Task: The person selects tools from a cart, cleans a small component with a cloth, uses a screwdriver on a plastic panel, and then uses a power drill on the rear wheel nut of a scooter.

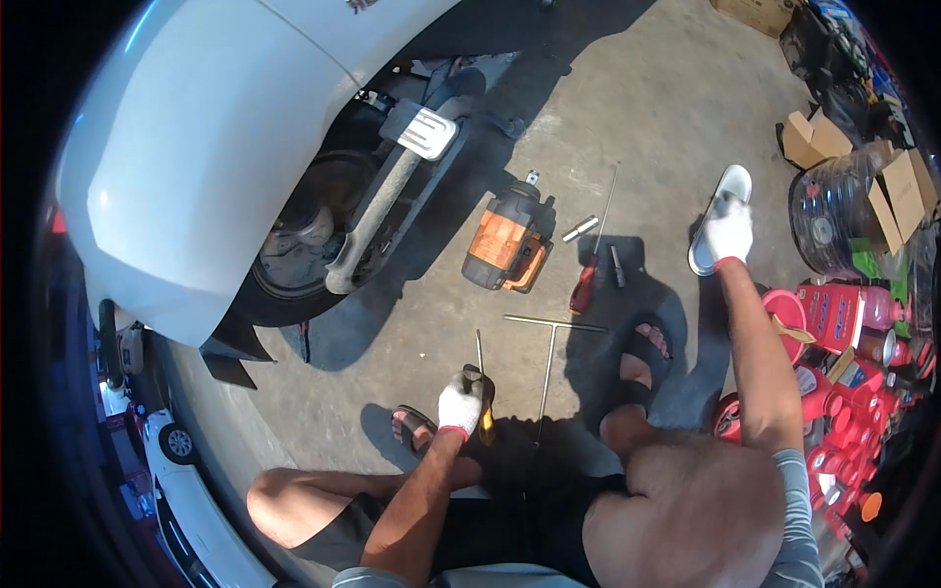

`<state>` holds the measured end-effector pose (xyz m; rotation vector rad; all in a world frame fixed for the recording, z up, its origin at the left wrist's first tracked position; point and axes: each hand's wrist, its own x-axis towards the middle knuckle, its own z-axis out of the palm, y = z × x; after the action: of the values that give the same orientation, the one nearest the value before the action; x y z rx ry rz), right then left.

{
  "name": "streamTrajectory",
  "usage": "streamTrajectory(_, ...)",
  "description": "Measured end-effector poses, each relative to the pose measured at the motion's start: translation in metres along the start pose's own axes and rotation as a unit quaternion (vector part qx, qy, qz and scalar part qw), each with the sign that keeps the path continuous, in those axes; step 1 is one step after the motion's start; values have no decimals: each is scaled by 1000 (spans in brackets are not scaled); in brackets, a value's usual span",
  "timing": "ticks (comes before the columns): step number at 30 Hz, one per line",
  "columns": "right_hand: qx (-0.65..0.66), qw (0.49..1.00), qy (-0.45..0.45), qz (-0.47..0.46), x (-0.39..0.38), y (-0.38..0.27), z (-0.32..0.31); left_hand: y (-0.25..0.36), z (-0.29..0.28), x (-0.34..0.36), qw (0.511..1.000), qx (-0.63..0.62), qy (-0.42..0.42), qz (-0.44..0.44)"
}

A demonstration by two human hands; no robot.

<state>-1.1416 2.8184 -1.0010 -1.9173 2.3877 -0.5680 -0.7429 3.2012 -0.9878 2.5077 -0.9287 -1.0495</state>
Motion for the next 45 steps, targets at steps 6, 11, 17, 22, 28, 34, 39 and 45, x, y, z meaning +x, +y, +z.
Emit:
streamTrajectory(6,125,936,-256,-206,-54,-90,14,29,13,4,998,32,-47,29)
streamTrajectory(11,36,921,-358,-150,-116,-130,-10,37,27,0,976,-191,-84,65)
streamTrajectory(17,118,955,-259,-88,-134,-99,-10,114,34,-1,944,-261,-198,49)
streamTrajectory(22,433,739,-509,-82,-155,-115,-76,132,43,9,649,-664,-363,-78)
streamTrajectory(28,360,835,-344,-235,-165,-146,-77,123,14,10,735,-611,-236,-175)
streamTrajectory(34,459,817,-291,-194,-184,-224,-36,81,-5,10,755,-609,-99,-223)
streamTrajectory(39,507,806,-281,-119,-191,-247,-6,71,-23,19,723,-651,-101,-208)
streamTrajectory(45,737,526,-423,2,-193,-219,-29,133,-58,43,658,-742,-103,-78)
